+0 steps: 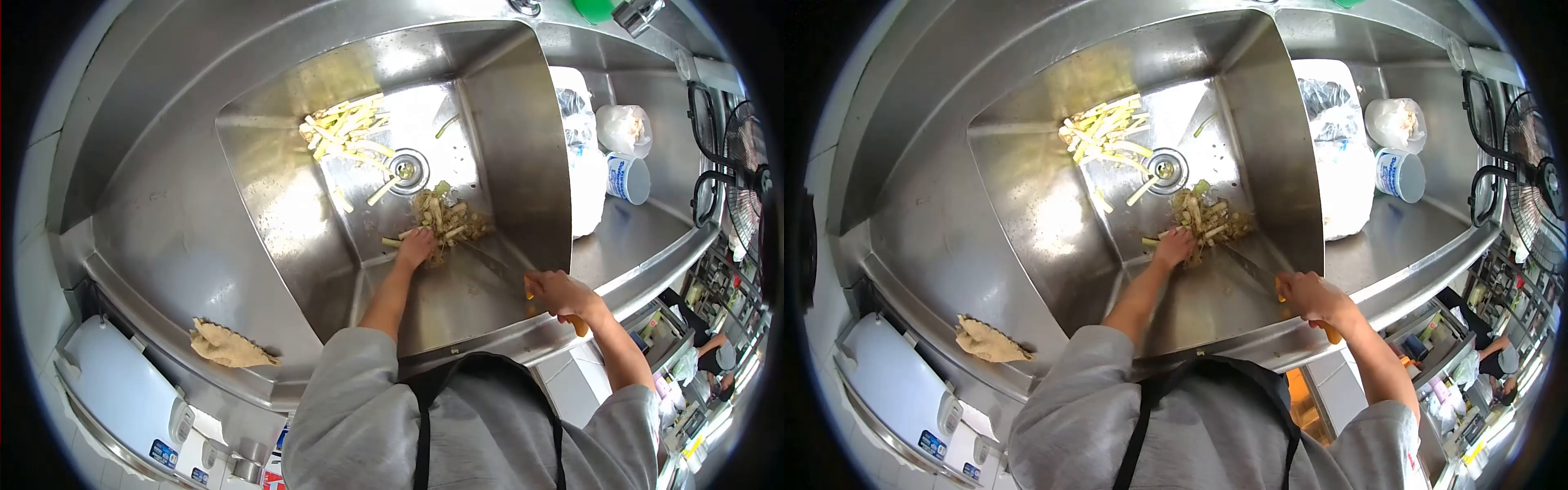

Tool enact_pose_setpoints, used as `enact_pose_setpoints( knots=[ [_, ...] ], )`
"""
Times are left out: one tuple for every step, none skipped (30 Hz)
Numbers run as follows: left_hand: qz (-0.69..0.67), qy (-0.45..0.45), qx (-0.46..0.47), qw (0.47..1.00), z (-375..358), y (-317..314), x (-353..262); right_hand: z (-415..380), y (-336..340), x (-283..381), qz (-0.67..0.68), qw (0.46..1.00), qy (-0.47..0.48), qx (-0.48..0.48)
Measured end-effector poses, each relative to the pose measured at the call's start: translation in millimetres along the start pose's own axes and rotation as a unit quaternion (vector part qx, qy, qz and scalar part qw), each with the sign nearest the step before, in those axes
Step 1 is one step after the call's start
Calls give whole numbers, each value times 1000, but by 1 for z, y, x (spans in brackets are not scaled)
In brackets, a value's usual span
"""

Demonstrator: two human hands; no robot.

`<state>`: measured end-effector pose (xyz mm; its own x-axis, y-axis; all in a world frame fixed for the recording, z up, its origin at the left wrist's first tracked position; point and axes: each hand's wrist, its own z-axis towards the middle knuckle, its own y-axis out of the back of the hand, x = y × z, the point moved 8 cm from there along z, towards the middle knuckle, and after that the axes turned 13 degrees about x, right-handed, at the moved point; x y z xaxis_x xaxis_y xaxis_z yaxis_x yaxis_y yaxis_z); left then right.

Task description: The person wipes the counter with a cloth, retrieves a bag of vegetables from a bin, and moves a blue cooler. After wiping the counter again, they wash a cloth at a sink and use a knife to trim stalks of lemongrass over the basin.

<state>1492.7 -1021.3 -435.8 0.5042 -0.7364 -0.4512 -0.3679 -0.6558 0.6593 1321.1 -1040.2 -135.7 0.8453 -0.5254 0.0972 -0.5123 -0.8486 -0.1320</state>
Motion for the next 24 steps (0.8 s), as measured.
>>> enact_pose_setpoints(
  knots=[
    [-11, 19, -8, 1000, 2, 1, 3, -4, 0, 0, 30, 999, -28, 4],
    [-21, 39, -17, 999, 2, 2, 7, -6, 0, -2, 59, 997, -54, 7],
    [-22, 39, -16, 999, -4, 11, 6, -7, -1, -2, 59, 997, -54, 8],
    [-74, 42, -84, 993, -21, 41, 7, -8, -1, -1, 62, 997, -44, 0],
    [-124, 46, -152, 980, -38, 65, 10, -9, 0, 1, 64, 997, -31, -8],
    [-123, 49, -148, 980, -41, 69, 9, -9, -3, 2, 64, 998, -28, -5],
    [-305, 32, -9, 952, -33, 51, 10, -9, -2, 6, 68, 998, -11, -15],
    [-470, 14, 130, 873, -34, 33, -1, -9, -1, 8, 73, 997, 5, -26],
    [-470, 13, 134, 872, -42, 34, -10, -8, -3, 10, 77, 997, 5, -23],
    [-472, -14, 95, 876, -49, 42, -19, -6, -4, 15, 59, 998, 15, -15],
    [-473, -42, 53, 879, -53, 53, -26, -5, -3, 20, 41, 999, 26, -10],
    [-464, -8, 46, 884, -57, 51, -29, -4, -3, 22, 46, 999, 25, -10],
    [-466, -10, 50, 883, -62, 49, -37, -3, -3, 28, 19, 999, 39, -14],
    [-480, 6, 38, 877, -66, 49, -39, -2, -2, 34, -10, 998, 54, -21],
    [-492, 22, 23, 870, -68, 52, -38, 0, 0, 36, -10, 998, 53, -22],
    [-492, 21, 22, 870, -71, 55, -40, 3, -1, 40, -30, 998, 53, -13],
    [-469, 6, 17, 883, -74, 61, -43, 4, -3, 42, -51, 997, 53, -3],
    [-445, -10, 12, 895, -75, 65, -45, 6, -2, 43, -53, 997, 54, -5],
    [-445, -8, 9, 896, -76, 66, -45, 7, -2, 43, -65, 997, 51, -6],
    [-466, 11, 6, 885, -78, 64, -44, 7, -2, 44, -77, 996, 47, -6],
    [-487, 31, 4, 873, -81, 64, -43, 6, -3, 45, -80, 996, 47, -5],
    [-490, 33, 3, 871, -82, 66, -45, 4, -1, 45, -67, 996, 51, -26],
    [-508, 47, -4, 860, -84, 66, -43, 3, 1, 46, -53, 996, 56, -47],
    [-525, 60, -11, 849, -86, 68, -42, 8, -2, 41, -55, 996, 56, -45]
  ],
)
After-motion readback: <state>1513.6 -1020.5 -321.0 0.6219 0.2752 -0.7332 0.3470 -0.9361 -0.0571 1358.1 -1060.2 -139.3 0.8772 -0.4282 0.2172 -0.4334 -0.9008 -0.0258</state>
